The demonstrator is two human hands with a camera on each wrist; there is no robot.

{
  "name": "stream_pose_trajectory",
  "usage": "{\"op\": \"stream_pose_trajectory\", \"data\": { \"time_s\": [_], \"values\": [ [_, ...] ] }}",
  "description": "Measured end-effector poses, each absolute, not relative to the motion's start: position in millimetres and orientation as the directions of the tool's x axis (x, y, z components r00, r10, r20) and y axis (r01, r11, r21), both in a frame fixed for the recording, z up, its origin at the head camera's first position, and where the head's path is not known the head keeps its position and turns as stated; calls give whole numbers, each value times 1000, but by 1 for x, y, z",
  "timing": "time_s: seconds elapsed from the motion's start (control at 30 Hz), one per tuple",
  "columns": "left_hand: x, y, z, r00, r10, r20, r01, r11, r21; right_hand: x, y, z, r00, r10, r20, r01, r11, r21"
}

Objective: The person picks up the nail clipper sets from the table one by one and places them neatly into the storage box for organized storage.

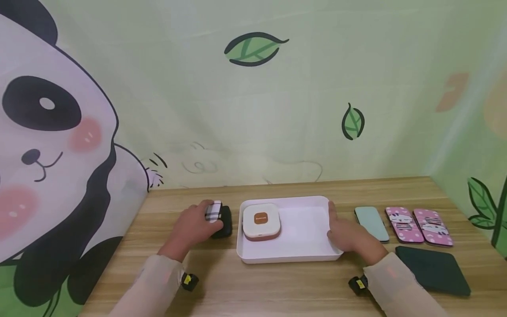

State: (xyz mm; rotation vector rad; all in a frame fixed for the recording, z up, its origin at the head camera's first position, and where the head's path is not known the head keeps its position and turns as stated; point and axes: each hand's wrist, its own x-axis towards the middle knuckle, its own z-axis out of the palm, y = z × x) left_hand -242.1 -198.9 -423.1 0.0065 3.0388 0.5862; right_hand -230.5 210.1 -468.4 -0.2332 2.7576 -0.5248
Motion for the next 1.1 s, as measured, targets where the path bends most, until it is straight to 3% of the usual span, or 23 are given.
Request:
{"op": "stream_pose_trajectory", "data": {
  "time_s": [1.1],
  "values": [
    [-235, -127, -405, -995, 103, 6, 98, 923, 372, -232, 211, -470, -935, -209, -288, -88, 920, -381]
  ]
}}
